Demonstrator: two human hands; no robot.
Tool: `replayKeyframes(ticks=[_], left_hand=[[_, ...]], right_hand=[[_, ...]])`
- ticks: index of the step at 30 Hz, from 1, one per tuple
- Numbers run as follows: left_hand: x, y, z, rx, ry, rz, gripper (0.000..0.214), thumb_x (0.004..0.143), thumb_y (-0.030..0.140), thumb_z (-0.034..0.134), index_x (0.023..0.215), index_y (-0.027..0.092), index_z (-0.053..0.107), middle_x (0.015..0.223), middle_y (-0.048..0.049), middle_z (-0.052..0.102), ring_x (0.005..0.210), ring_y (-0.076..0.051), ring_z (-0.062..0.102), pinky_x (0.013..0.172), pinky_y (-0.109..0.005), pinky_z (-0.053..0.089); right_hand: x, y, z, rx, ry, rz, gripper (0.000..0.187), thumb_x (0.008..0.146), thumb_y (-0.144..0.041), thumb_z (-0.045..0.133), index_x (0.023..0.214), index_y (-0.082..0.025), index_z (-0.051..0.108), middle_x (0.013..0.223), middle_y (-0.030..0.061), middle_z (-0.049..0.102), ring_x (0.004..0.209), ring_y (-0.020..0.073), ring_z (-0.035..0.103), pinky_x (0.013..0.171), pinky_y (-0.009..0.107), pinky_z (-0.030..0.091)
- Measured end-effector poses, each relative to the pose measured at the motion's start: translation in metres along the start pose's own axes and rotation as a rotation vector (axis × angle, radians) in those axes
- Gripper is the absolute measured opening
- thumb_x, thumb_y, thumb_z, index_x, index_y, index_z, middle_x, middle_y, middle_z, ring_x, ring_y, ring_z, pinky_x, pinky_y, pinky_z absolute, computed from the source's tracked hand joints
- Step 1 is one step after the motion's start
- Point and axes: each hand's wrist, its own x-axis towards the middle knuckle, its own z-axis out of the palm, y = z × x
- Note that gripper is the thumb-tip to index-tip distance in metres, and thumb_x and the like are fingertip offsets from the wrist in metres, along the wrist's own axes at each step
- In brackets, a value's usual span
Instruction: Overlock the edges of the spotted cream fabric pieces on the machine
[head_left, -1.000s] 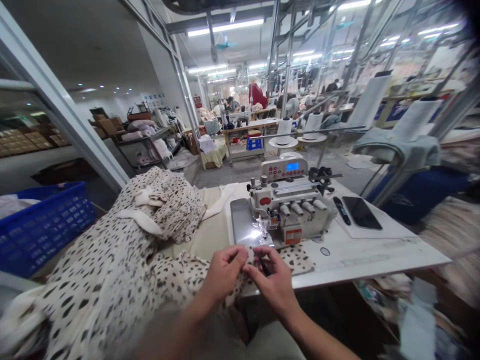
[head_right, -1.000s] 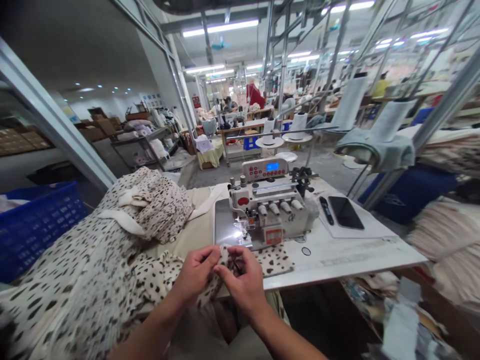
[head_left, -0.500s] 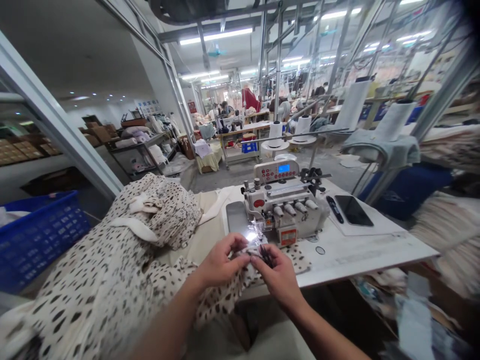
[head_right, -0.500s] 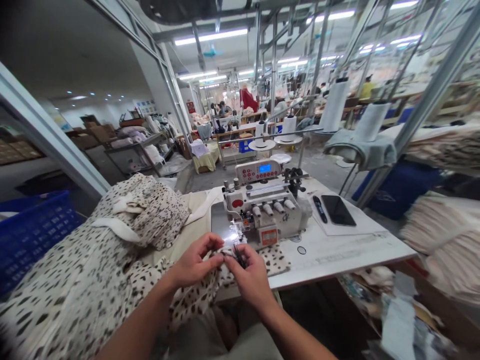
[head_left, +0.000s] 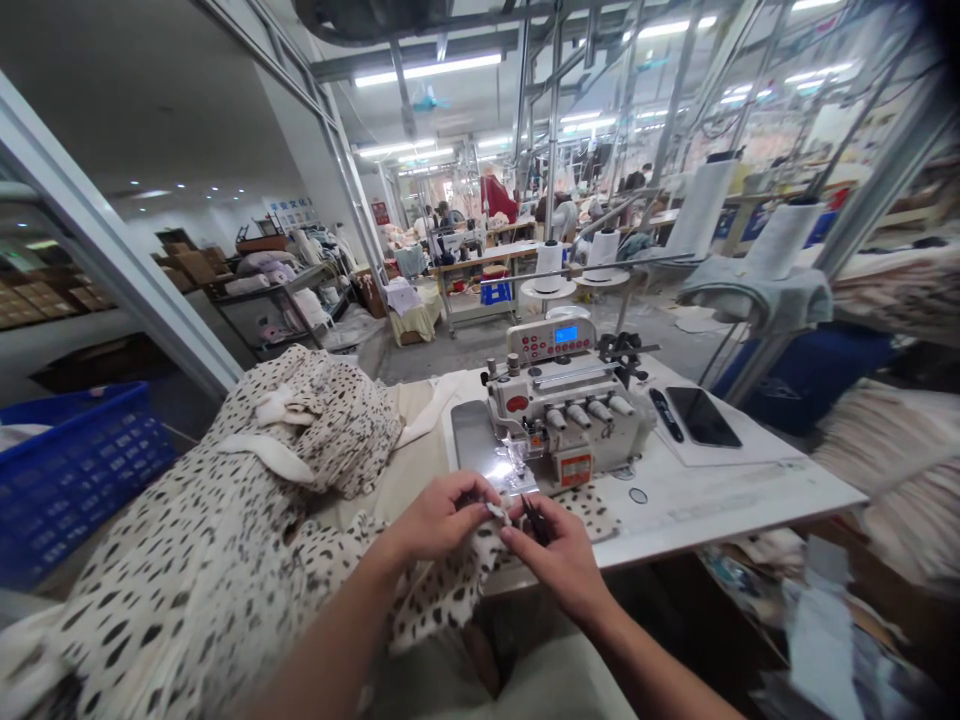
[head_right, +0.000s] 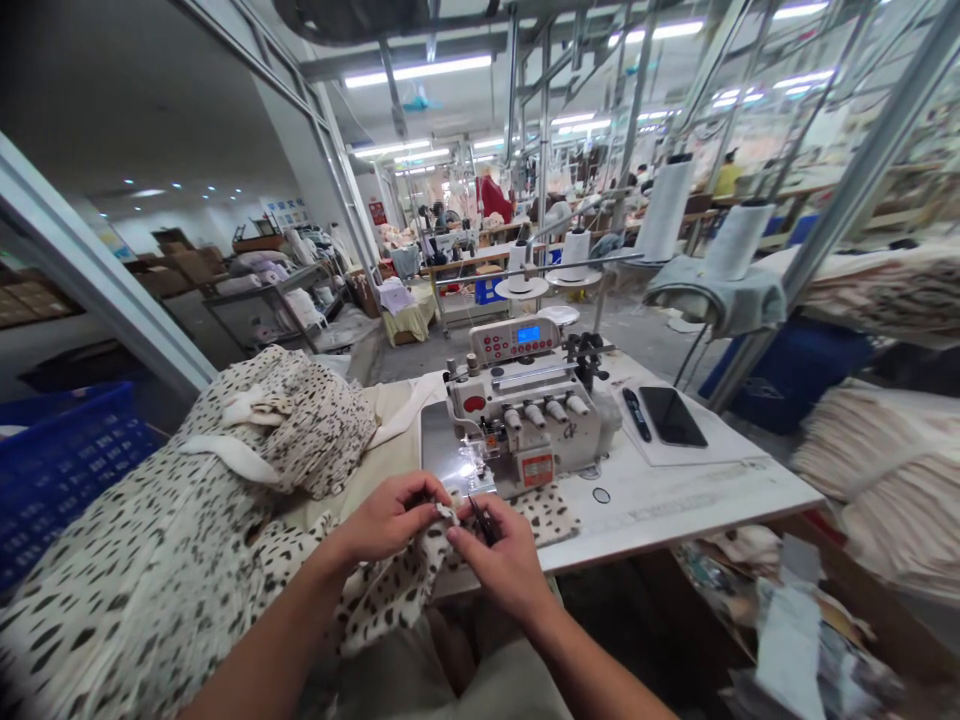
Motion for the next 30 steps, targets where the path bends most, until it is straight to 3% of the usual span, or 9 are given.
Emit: replayKeyframes(ticks=[4, 9, 13, 17, 22, 30], left_hand=[[0.0, 0.001, -0.001, -0.003, -0.005, 0.024, 0.016, 0.084, 0.019, 0.062, 0.093, 0.02, 0.074, 0.092, -0.0049, 0.073, 0.087, -0.019, 0.065, 0.082, -0.027, 0.048], [0.001, -0.003, -0.002, -0.033, 0.001, 0.017, 0.015, 0.086, 0.028, 0.065, 0.092, 0.018, 0.074, 0.092, -0.007, 0.072, 0.086, -0.019, 0.065, 0.08, -0.028, 0.048], [0.002, -0.011, 0.002, -0.096, 0.03, -0.062, 0.022, 0.08, 0.035, 0.075, 0.087, 0.015, 0.072, 0.083, -0.0044, 0.069, 0.076, -0.015, 0.06, 0.07, -0.024, 0.046], [0.004, -0.019, 0.01, -0.184, 0.11, -0.157, 0.034, 0.075, 0.044, 0.079, 0.08, 0.012, 0.07, 0.071, -0.0022, 0.064, 0.063, -0.011, 0.053, 0.059, -0.021, 0.042], [0.004, -0.025, 0.017, -0.253, 0.18, -0.177, 0.037, 0.074, 0.047, 0.08, 0.078, 0.012, 0.068, 0.066, -0.0007, 0.061, 0.056, -0.009, 0.05, 0.054, -0.02, 0.039], [0.004, -0.026, 0.024, -0.181, 0.268, -0.1, 0.032, 0.076, 0.043, 0.079, 0.077, 0.013, 0.068, 0.072, -0.0031, 0.066, 0.064, -0.012, 0.056, 0.062, -0.023, 0.045]], right_hand=[[0.004, -0.005, 0.0, -0.048, -0.025, -0.101, 0.015, 0.075, -0.028, 0.076, 0.08, -0.021, 0.064, 0.091, 0.0024, 0.063, 0.084, 0.0197, 0.058, 0.073, 0.029, 0.045], [0.008, 0.001, 0.003, -0.125, -0.033, 0.012, 0.019, 0.076, -0.027, 0.074, 0.069, -0.02, 0.058, 0.069, -0.0034, 0.055, 0.067, 0.0151, 0.05, 0.062, 0.025, 0.039], [0.008, -0.001, 0.006, -0.088, -0.021, 0.082, 0.028, 0.08, -0.039, 0.072, 0.067, -0.019, 0.057, 0.061, -0.0044, 0.049, 0.06, 0.0132, 0.044, 0.058, 0.024, 0.035], [0.007, -0.002, 0.006, -0.078, -0.017, 0.062, 0.034, 0.083, -0.044, 0.069, 0.064, -0.018, 0.058, 0.06, -0.0036, 0.049, 0.06, 0.0129, 0.043, 0.057, 0.024, 0.035], [0.007, 0.001, 0.006, -0.111, 0.035, 0.051, 0.033, 0.083, -0.044, 0.067, 0.066, -0.016, 0.063, 0.06, -0.0018, 0.055, 0.059, 0.0135, 0.046, 0.057, 0.024, 0.038], [0.003, 0.002, 0.011, -0.053, 0.124, 0.042, 0.03, 0.081, -0.04, 0.071, 0.066, -0.018, 0.06, 0.058, -0.0032, 0.053, 0.056, 0.0118, 0.044, 0.054, 0.023, 0.036]])
